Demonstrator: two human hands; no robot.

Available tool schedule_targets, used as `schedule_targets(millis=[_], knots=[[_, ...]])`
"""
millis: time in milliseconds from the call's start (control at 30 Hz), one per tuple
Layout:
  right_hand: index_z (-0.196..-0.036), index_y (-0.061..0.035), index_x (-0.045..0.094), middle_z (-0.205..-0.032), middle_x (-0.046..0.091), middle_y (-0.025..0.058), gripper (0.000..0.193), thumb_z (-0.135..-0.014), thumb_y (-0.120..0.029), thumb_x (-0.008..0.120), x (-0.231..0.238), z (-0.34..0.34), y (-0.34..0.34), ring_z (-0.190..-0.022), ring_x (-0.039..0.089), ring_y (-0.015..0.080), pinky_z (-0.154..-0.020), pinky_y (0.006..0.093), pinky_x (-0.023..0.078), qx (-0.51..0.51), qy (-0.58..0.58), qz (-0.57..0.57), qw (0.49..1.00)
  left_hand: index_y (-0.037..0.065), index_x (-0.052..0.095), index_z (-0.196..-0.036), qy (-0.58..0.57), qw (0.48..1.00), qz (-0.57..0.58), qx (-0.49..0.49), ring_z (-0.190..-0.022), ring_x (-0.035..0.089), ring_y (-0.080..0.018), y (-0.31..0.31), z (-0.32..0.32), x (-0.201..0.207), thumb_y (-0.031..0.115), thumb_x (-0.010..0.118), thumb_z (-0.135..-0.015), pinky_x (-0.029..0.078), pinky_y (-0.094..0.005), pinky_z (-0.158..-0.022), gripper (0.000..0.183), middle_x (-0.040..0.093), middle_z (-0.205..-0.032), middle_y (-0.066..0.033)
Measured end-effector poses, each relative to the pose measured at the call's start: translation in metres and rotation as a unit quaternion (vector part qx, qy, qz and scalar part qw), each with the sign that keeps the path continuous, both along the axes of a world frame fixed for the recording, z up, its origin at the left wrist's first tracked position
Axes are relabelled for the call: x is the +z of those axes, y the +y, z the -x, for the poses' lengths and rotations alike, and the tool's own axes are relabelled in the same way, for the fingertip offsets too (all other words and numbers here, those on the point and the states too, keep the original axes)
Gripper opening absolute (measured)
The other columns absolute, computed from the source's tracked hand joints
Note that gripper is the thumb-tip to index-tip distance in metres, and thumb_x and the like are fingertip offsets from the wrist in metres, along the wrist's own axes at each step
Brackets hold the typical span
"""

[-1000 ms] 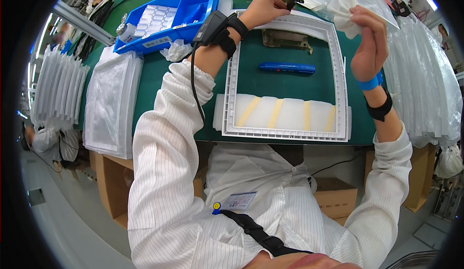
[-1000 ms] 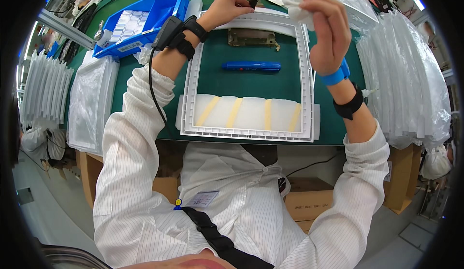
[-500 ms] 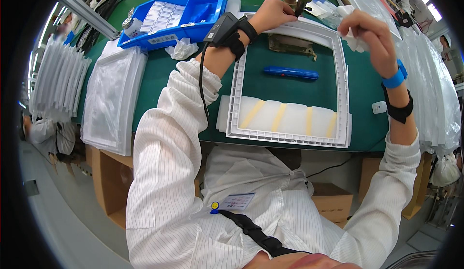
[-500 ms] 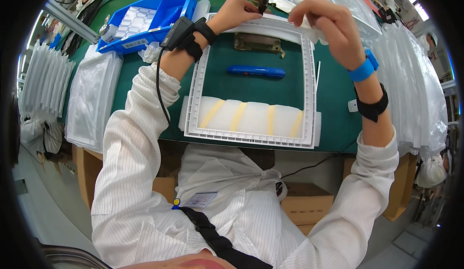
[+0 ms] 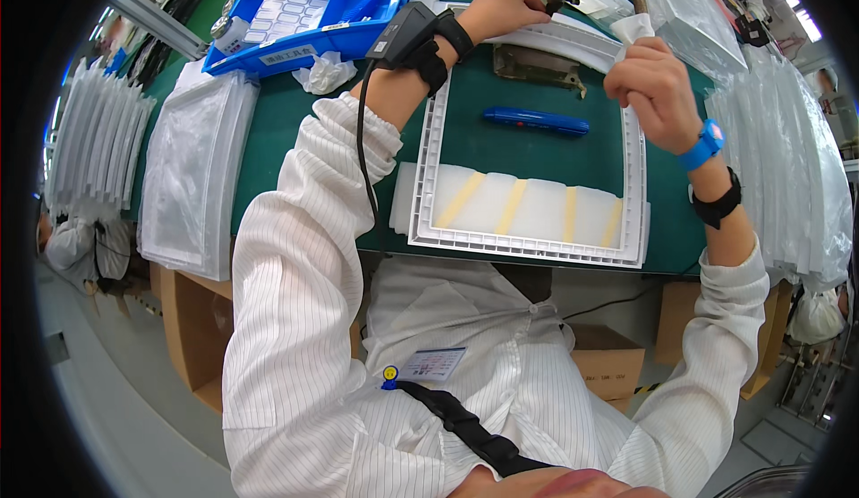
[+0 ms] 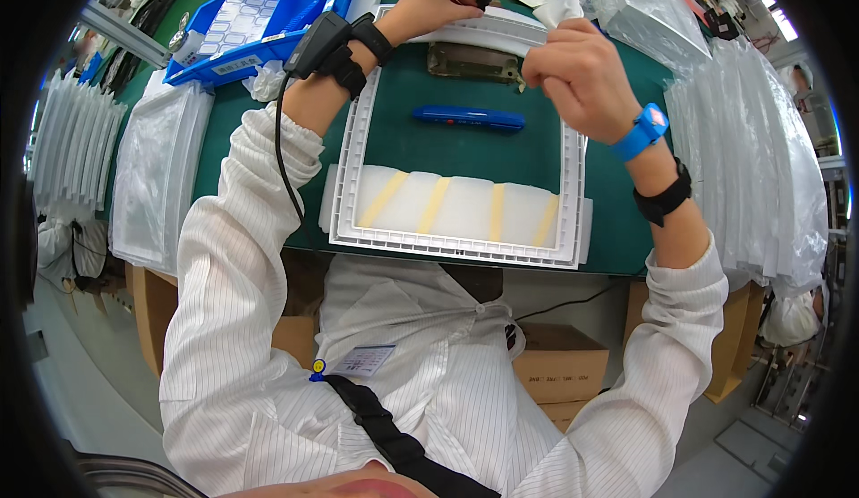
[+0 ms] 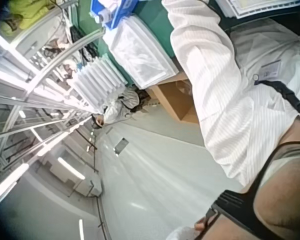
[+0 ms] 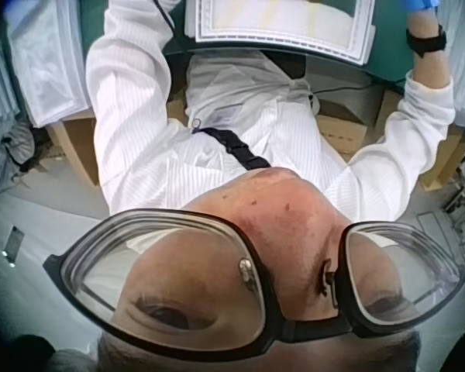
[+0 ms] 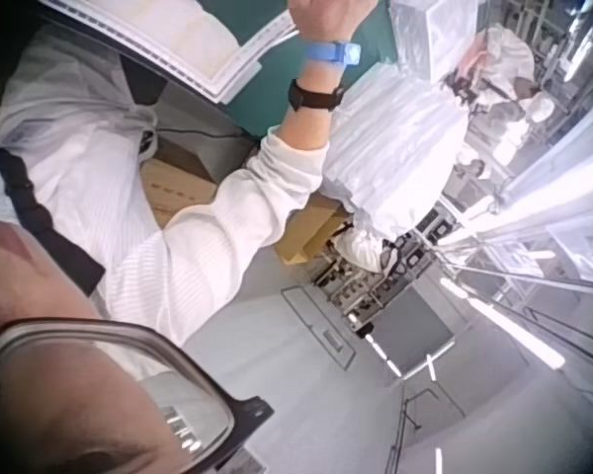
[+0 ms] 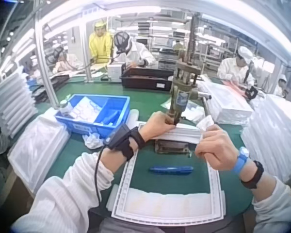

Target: Applying adhesive and attaching a plastic sheet to a white rectangular plastic frame.

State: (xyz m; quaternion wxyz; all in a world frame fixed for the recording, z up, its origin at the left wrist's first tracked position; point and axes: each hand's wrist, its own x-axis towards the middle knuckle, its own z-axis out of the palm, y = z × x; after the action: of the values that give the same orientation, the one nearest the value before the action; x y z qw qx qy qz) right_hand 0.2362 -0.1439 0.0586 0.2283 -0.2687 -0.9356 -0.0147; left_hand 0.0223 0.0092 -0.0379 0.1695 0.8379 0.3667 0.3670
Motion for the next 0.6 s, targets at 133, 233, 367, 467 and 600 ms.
schedule_targets(millis=[133,233,367,467,600], knots=[[-0.061,-0.0077,0.053,-0.059,0.052,0.0060,0.009,-0.068,-0.005,0.056,-0.043,0.008,0.011,-0.067,0.052,0.0235,-0.081,0.0360,0.043,-0.020,-0.076,-0.091,0.993,0.003,0.074,-0.088,0.001,1.000,-0.016,-0.001,-0.071,0.067,-0.0242,0.001,0.000,0.000,0.031,0.075,-0.073,0.053,-0.0323,-0.072,0.032,0.071,-0.082,-0.0143],[-0.061,-0.0079,0.053,-0.059,0.053,0.0054,0.008,-0.068,-0.005,0.057,-0.050,0.006,0.012,-0.067,0.053,0.0233,-0.084,0.0365,0.043,-0.030,-0.071,-0.100,0.992,0.003,0.075,-0.087,-0.009,1.000,-0.016,-0.003,-0.071,0.067,-0.0267,-0.001,0.000,-0.001,0.031,0.075,-0.071,0.054,-0.0337,-0.072,0.032,0.070,-0.081,-0.0149],[-0.061,-0.0077,0.054,-0.059,0.053,0.0049,0.008,-0.067,-0.005,0.057,-0.050,0.009,0.013,-0.067,0.053,0.0229,-0.084,0.0365,0.043,-0.026,-0.070,-0.100,0.992,0.004,0.075,-0.086,-0.009,1.000,-0.002,0.003,-0.070,0.067,-0.0288,-0.002,0.002,-0.004,0.031,0.076,-0.069,0.055,-0.0351,-0.072,0.031,0.070,-0.080,-0.0154],[-0.062,-0.0078,0.054,-0.059,0.052,0.0050,0.007,-0.067,-0.005,0.057,-0.053,0.006,0.010,-0.067,0.053,0.0229,-0.083,0.0365,0.043,-0.038,-0.065,-0.107,0.991,0.005,0.075,-0.086,-0.011,0.999,-0.034,-0.008,-0.070,0.067,-0.0287,-0.001,-0.004,-0.004,0.031,0.075,-0.069,0.055,-0.0351,-0.071,0.031,0.070,-0.080,-0.0154],[-0.063,-0.0082,0.054,-0.059,0.053,0.0051,0.006,-0.067,-0.005,0.058,-0.054,0.008,0.014,-0.067,0.053,0.0230,-0.082,0.0365,0.043,-0.021,-0.051,-0.122,0.991,0.005,0.075,-0.087,-0.023,0.998,-0.057,-0.004,-0.070,0.067,-0.0284,0.004,0.003,-0.006,0.032,0.075,-0.070,0.055,-0.0352,-0.071,0.032,0.070,-0.081,-0.0151]])
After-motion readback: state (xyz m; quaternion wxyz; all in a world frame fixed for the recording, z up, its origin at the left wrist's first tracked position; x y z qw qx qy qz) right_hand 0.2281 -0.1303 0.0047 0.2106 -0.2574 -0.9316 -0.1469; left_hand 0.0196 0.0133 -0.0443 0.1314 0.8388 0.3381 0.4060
